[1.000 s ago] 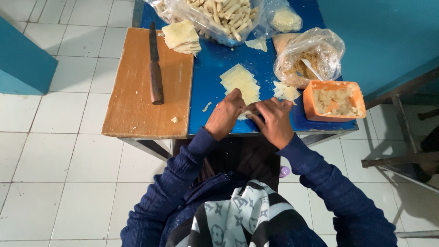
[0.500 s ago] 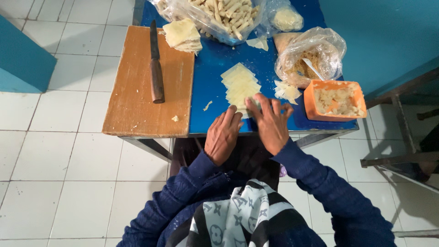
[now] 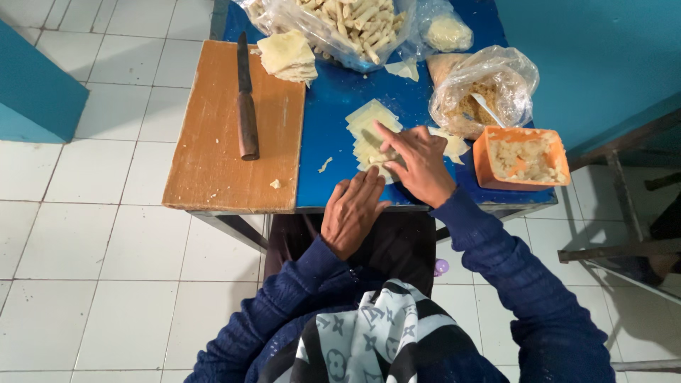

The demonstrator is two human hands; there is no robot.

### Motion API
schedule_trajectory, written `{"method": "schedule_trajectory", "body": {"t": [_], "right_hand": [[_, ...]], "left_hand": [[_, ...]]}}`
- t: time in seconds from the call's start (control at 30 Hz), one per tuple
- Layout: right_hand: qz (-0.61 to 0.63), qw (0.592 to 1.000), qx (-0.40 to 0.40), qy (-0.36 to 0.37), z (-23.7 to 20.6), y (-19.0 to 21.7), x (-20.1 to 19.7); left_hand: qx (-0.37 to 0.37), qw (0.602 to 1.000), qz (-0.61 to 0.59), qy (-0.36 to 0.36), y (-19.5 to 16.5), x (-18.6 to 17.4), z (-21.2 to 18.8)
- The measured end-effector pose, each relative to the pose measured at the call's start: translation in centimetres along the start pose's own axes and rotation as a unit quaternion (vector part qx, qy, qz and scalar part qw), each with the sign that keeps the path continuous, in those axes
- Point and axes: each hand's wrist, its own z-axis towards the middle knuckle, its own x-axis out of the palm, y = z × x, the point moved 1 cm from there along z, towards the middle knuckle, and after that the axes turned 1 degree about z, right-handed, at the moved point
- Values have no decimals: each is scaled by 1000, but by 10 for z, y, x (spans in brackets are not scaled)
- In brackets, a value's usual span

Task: The person assembles filled snack wafers at a table. They take thin square pastry sheets, spoon filling from an orange container onto a sheet using a plastic spoon, cover it with another sheet, press the stack together, and set the finished snack on a growing pile. They also handle a plastic bag of rolled dough pieces and reposition sheets.

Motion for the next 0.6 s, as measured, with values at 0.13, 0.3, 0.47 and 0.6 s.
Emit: {"method": "schedule_trajectory", "body": {"t": [0.13,0.3,0.47,0.6], "right_hand": [[-20,1000,13,11,9,-9,3],[200,970,137,29,45,-55,-9],[438,893,51,-88,140,-86,-19],[411,905,-30,-105,163,-120,-58]], "left_hand": [[0,1000,9,-8,-1,1,1],[-1,1000,28,12,-4,4,0],[2,999,38,13,-6,4,1],[5,1000,29,6,-7,2,1]]}}
